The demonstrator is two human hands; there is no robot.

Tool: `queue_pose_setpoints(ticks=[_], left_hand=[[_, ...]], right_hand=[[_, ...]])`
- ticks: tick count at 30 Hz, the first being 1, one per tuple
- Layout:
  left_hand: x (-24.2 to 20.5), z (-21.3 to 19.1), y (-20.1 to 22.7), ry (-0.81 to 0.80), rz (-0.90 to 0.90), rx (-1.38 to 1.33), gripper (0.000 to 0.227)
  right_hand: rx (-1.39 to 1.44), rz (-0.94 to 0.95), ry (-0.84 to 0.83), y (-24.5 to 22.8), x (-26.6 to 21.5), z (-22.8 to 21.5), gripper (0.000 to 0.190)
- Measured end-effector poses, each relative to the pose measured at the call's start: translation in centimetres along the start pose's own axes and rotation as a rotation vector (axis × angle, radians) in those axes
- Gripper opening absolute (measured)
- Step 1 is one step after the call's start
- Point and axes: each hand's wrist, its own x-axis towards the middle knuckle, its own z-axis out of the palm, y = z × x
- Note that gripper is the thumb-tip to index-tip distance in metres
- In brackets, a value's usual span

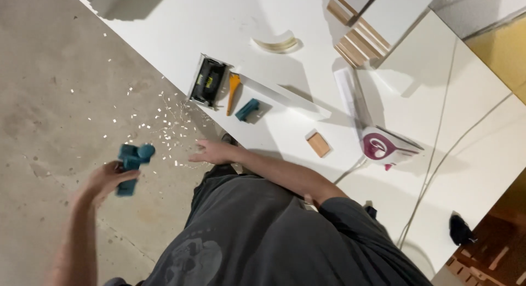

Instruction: The person applies a strip of edge banding to the edge of a white board. They use a clothes iron to heat and adhere the strip, then use a sanding block and a scraper to smooth the surface and trim the excess material. The person repeats this process on another board.

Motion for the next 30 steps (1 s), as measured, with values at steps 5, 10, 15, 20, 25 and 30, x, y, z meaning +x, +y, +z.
queue_pose_setpoints(ticks=[5, 10, 15, 20, 25, 30], left_hand=[[9.0, 9.5, 6.3, -0.114, 0.394, -0.804, 0.060], [9.9, 15.5, 15.8, -0.340, 0.547, -1.011, 0.057], [12.7, 12.3, 20.0, -0.660, 0.769, -0.795, 0.085], [10.9, 10.0, 24.8, -0.671, 0.731, -0.468, 0.081], [10.8, 10.0, 25.8, -0.684, 0.677, -0.476, 0.080], [9.6, 9.3, 26.7, -0.706, 0.686, -0.464, 0.081]], right_hand=[[-0.028, -0.323, 0.304, -2.0, 1.5, -1.1, 0.085], [-0.292, -0.145, 0.794, 1.2, 3.5, -5.1, 0.027], [-0.562, -0.089, 0.968, 7.2, 2.2, -9.5, 0.044], [-0.728, 0.010, 1.113, 7.2, 2.9, -10.5, 0.061], [-0.595, 0.134, 1.215, 2.7, 0.8, -10.7, 0.096], [-0.617, 0.205, 1.168, 5.7, 2.6, -11.9, 0.107]])
